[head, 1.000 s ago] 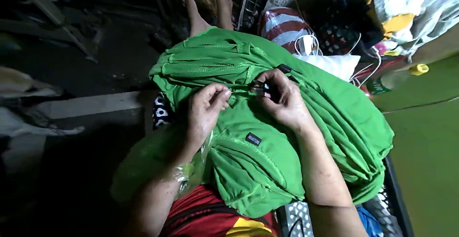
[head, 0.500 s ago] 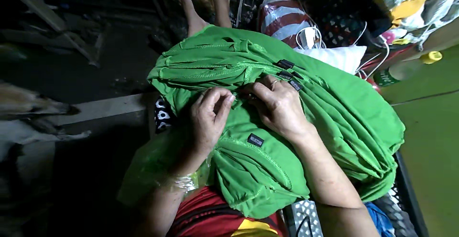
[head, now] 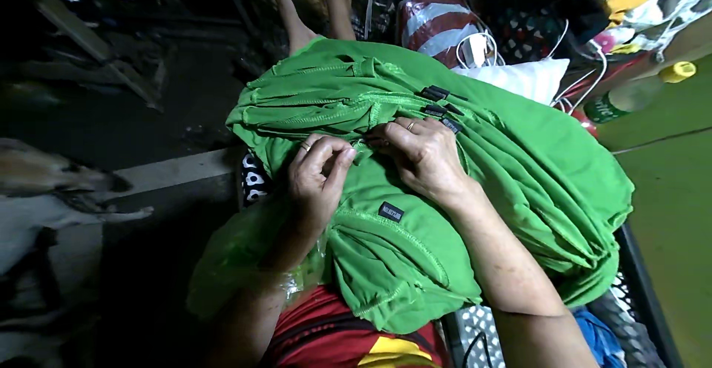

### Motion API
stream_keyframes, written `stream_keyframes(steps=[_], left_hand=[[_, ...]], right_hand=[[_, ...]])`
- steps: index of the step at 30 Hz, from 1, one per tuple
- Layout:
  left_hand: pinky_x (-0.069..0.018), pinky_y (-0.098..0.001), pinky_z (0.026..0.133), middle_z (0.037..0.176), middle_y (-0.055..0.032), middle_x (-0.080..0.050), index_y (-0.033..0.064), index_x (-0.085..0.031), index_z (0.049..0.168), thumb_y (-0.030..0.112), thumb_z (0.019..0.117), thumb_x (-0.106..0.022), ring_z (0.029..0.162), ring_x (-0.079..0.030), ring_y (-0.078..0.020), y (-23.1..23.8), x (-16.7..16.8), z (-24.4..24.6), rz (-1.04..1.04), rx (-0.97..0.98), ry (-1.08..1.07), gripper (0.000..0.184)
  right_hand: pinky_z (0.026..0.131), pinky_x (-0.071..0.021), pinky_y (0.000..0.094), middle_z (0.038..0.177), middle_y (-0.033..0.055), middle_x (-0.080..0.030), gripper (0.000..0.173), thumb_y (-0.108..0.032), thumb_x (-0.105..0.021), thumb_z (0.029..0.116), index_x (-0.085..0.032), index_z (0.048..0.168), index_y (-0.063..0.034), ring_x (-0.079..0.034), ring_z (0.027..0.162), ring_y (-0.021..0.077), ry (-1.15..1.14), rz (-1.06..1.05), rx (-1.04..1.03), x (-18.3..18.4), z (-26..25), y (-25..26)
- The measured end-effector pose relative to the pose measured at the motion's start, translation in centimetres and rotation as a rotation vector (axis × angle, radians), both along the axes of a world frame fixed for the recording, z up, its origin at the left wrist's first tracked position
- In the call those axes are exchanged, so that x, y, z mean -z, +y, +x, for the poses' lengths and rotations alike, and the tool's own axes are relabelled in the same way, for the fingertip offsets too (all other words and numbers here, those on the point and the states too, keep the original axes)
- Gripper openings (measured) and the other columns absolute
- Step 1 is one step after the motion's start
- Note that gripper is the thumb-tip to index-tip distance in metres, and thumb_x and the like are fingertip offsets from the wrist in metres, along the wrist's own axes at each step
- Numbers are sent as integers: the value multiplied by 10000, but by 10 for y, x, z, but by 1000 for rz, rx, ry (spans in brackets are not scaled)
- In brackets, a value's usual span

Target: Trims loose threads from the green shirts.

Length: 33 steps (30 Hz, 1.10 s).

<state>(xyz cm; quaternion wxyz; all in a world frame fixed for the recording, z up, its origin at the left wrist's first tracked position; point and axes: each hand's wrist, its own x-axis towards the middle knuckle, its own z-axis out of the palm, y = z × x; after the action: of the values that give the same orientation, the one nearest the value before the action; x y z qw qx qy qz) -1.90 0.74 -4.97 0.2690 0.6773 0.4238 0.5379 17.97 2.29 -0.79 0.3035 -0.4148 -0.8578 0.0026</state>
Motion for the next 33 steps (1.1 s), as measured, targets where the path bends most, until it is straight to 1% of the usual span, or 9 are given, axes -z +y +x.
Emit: stream_keyframes(steps=[5,13,17,18,21,23,26,28,33], left_hand=[[-562,-184,812,1016,-68,-643,-20,-689,995,151,1009,-627,889,-647,-41,-2,0,0,0,-4,-12,183],[-566,-187,808,1012,-56,-645,-10,-683,986,151,1010,-623,888,-650,-39,-3,1,-1,17,0,-23,173],[-582,-184,793,1009,-52,-642,-25,-679,969,115,995,-635,866,-660,-30,-4,2,-3,49,-13,-66,150],[-586,-181,786,1008,-45,-646,-29,-687,967,98,984,-647,863,-664,-28,-5,1,-3,56,-25,-85,134],[-603,-176,766,998,-37,-664,-39,-712,964,42,949,-686,838,-681,-23,-9,-5,-2,71,-51,-128,87],[-605,-174,769,1010,-62,-679,-49,-737,992,36,934,-710,841,-688,-31,-9,-7,-1,72,-43,-103,107],[-565,-158,774,982,-113,-690,-30,-762,1048,97,932,-737,841,-673,-56,-3,-7,6,118,-49,64,174],[-516,-141,713,938,-135,-666,-9,-776,1056,129,899,-771,772,-627,-73,2,-7,14,135,-69,165,209],[-522,-162,723,913,-131,-698,8,-786,936,80,911,-737,768,-643,-92,2,-9,13,134,-38,212,90]], right_hand=[[664,-509,467,904,137,-719,183,-80,-588,973,-723,1094,-56,-702,809,314,-32,7,0,-1,-2,0],[664,-503,473,940,142,-744,191,-33,-579,949,-737,1053,-60,-712,820,323,-19,17,-28,2,-2,1],[701,-558,502,937,133,-723,181,-63,-607,966,-690,1120,-17,-709,814,279,144,-202,-70,-5,8,6],[716,-564,469,936,122,-708,195,-84,-610,982,-668,1150,-6,-690,798,240,191,-282,-87,-7,12,8],[747,-561,266,962,69,-679,237,-98,-615,986,-612,1197,9,-649,809,81,353,-451,-125,-13,20,10],[767,-547,192,987,50,-661,245,-74,-623,977,-586,1200,21,-636,840,27,448,-514,-136,-15,21,9],[772,-544,185,986,51,-661,242,-57,-629,969,-584,1190,31,-634,849,23,487,-515,-132,-14,19,9],[769,-544,188,979,51,-666,246,-58,-630,965,-587,1191,28,-637,846,24,480,-499,-117,-12,18,9],[737,-544,191,964,55,-675,244,-70,-629,966,-600,1191,18,-638,808,28,456,-448,-59,-10,15,6]])
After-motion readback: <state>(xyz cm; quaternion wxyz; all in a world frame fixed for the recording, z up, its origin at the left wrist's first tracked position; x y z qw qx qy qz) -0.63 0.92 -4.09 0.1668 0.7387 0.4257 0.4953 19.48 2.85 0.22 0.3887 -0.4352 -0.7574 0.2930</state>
